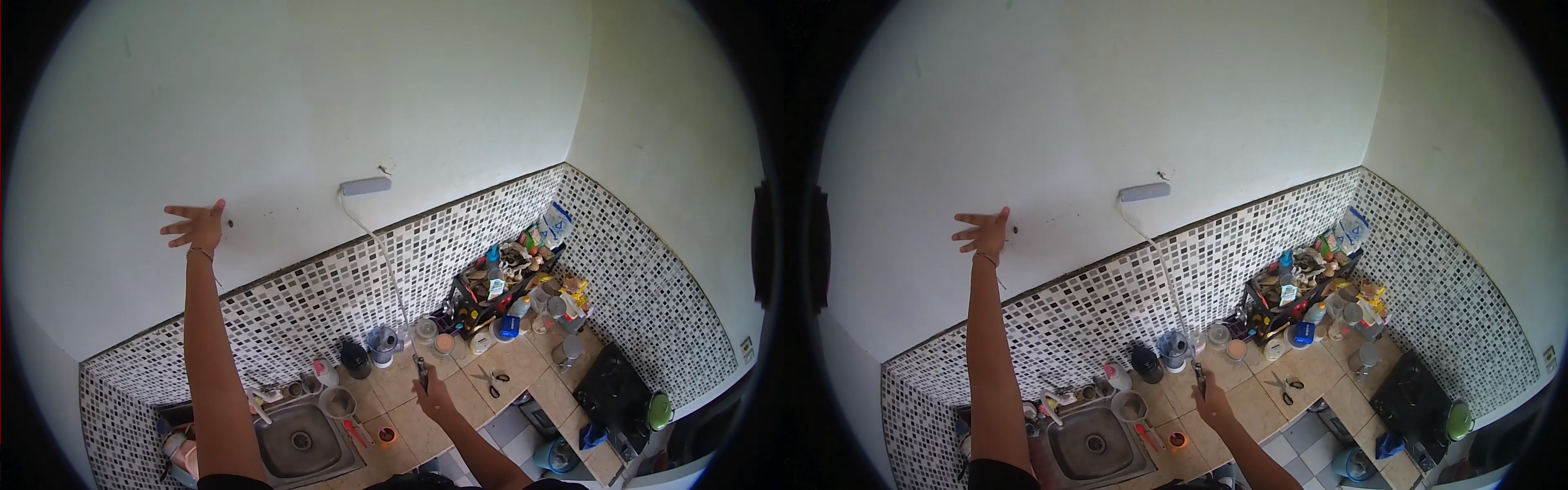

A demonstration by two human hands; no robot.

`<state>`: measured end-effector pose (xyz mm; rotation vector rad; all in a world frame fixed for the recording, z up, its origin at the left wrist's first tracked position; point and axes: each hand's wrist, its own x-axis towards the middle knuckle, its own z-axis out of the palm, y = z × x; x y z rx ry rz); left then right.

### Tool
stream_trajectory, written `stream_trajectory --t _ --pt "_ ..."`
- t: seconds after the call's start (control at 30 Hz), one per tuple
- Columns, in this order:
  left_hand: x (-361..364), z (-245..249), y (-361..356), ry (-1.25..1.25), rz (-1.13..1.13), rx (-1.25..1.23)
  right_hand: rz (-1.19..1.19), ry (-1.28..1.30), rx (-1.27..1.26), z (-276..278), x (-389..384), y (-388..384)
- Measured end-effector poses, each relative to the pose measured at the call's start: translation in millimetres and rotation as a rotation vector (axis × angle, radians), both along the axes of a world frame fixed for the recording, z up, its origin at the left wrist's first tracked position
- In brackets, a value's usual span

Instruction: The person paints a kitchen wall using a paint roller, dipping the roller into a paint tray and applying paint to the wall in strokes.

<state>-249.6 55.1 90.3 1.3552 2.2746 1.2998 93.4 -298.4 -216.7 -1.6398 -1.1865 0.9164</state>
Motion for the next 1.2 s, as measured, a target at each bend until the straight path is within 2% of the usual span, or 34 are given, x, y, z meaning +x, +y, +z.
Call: stream_trajectory --t 0.1,0.27,0.37,0.6,0.63,0.7,0.77,0.9,1.0,1.2 --pt "0.0 1.7 -1.7 -0.014 -0.005 -0.015 -0.01 -0.132 0.074 15.5 4.5 -3.2" --pt "-0.3 1.1 2.0 -0.031 0.007 -0.006 -0.075 -0.497 0.315 -5.7 24.0 -18.0" --pt "-10.9 -12.0 17.3 0.05 0.02 0.036 -0.092 -0.533 0.301 -12.7 35.2 -33.3" --pt "1.0 -1.0 0.9 -0.008 0.002 0.006 -0.066 -0.585 0.315 -10.2 81.6 -28.6" --pt "-0.3 -2.9 3.4 0.018 0.02 -0.003 -0.058 -0.585 0.237 -7.8 89.4 -27.3" --pt "-5.7 -4.1 10.5 0.087 0.028 0.004 -0.049 -0.583 0.095 17.4 98.1 -22.5" --pt "-10.4 -9.8 14.5 0.172 0.008 0.016 -0.046 -0.613 0.079 32.2 105.5 -15.5" --pt "-0.4 -1.4 3.2 0.072 0.032 -0.001 -0.057 -0.653 0.056 66.1 108.7 -18.0" --pt "-5.2 -6.1 11.8 0.095 0.062 0.033 -0.038 -0.613 0.019 77.0 105.7 -19.2" --pt "-2.9 -6.5 10.1 0.099 0.05 0.034 -0.087 -0.622 0.139 89.8 98.5 -9.5"
